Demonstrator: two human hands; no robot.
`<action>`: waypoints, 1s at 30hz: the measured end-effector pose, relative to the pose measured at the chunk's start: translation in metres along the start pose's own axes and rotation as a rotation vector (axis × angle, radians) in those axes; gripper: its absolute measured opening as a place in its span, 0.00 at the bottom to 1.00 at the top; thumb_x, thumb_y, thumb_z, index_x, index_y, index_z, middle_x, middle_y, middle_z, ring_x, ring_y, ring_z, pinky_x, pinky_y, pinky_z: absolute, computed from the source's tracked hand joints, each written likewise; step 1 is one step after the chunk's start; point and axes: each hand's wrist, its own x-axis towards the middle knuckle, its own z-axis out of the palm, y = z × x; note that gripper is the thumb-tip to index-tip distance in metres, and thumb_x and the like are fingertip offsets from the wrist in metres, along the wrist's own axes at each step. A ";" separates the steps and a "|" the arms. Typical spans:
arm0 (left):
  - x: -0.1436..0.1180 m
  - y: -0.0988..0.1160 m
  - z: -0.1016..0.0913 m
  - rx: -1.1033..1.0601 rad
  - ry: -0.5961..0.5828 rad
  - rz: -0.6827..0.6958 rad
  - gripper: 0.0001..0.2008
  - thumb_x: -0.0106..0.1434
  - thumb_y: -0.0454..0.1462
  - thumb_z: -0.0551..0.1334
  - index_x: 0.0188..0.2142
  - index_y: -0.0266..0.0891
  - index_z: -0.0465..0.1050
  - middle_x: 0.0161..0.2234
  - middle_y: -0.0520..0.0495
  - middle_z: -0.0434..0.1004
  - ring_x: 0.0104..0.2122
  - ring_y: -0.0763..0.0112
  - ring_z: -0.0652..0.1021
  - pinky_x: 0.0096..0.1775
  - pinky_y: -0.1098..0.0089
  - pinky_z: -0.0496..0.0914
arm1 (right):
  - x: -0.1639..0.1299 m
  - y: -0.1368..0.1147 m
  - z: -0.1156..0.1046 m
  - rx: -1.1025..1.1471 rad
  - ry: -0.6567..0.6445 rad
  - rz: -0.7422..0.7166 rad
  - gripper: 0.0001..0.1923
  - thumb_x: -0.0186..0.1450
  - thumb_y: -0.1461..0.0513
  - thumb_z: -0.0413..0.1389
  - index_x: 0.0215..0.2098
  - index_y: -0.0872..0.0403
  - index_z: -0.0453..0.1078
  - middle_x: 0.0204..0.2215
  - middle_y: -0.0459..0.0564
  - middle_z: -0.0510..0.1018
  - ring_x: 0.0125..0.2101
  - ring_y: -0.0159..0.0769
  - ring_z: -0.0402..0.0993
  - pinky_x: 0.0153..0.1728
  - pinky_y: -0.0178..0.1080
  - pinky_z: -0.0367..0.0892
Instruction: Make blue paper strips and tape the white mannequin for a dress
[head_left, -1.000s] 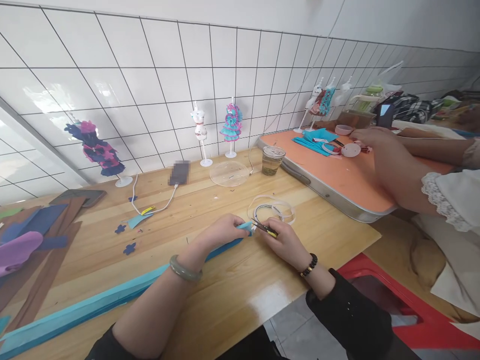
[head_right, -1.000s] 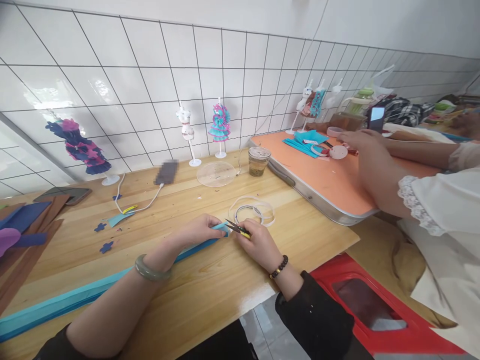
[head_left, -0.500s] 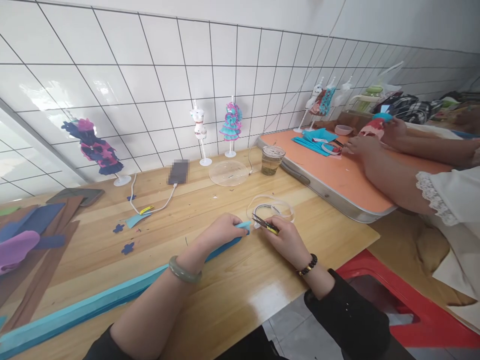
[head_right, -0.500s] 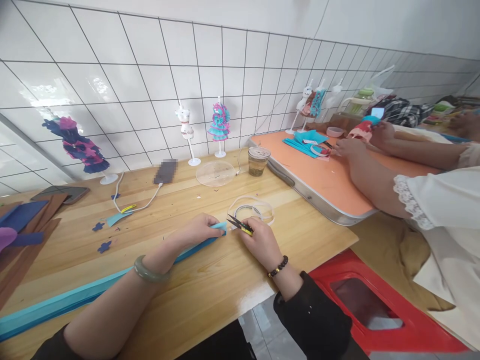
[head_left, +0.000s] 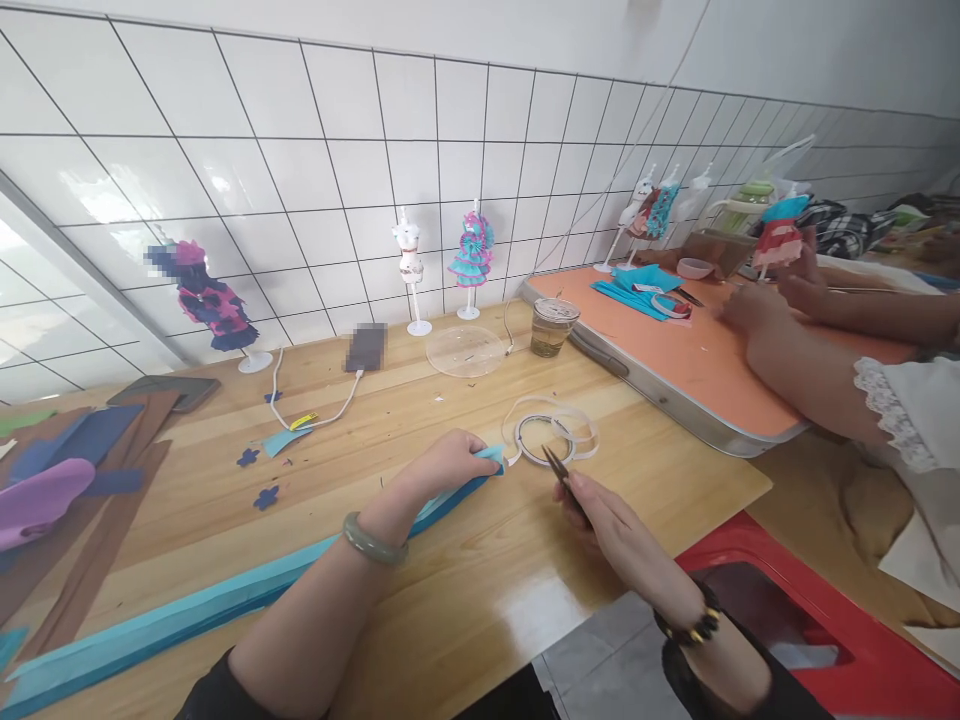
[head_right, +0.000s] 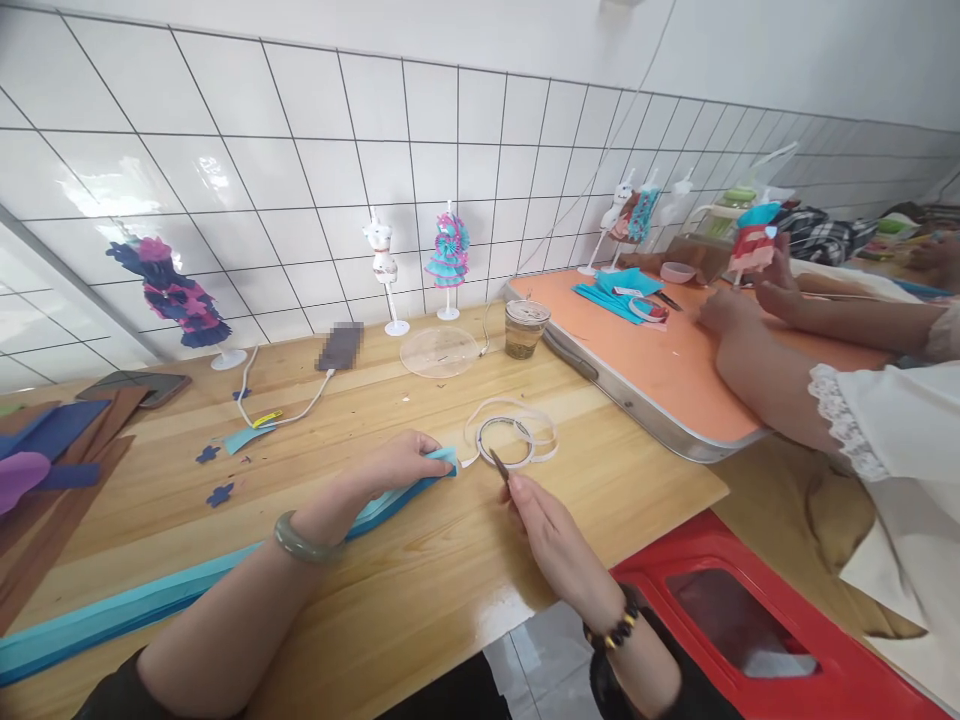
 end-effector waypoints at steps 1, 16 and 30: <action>0.000 0.000 0.000 -0.009 -0.006 0.002 0.14 0.47 0.45 0.60 0.17 0.39 0.59 0.16 0.57 0.49 0.18 0.77 0.54 0.21 0.72 0.49 | -0.006 -0.001 0.001 0.049 -0.099 0.117 0.22 0.63 0.45 0.40 0.31 0.53 0.61 0.19 0.39 0.55 0.15 0.23 0.50 0.14 0.29 0.51; -0.004 0.004 -0.003 -0.093 -0.019 0.001 0.12 0.47 0.43 0.59 0.18 0.39 0.61 0.16 0.57 0.53 0.18 0.77 0.56 0.21 0.73 0.50 | 0.022 -0.006 0.022 0.333 -0.353 0.374 0.17 0.64 0.49 0.43 0.31 0.54 0.60 0.15 0.38 0.59 0.09 0.20 0.50 0.08 0.26 0.59; -0.002 -0.001 -0.004 -0.137 -0.014 0.014 0.11 0.47 0.44 0.60 0.19 0.38 0.64 0.16 0.57 0.54 0.18 0.77 0.57 0.21 0.73 0.53 | 0.030 -0.010 0.033 0.380 -0.324 0.323 0.18 0.62 0.47 0.45 0.30 0.53 0.59 0.14 0.35 0.55 0.09 0.19 0.44 0.07 0.24 0.48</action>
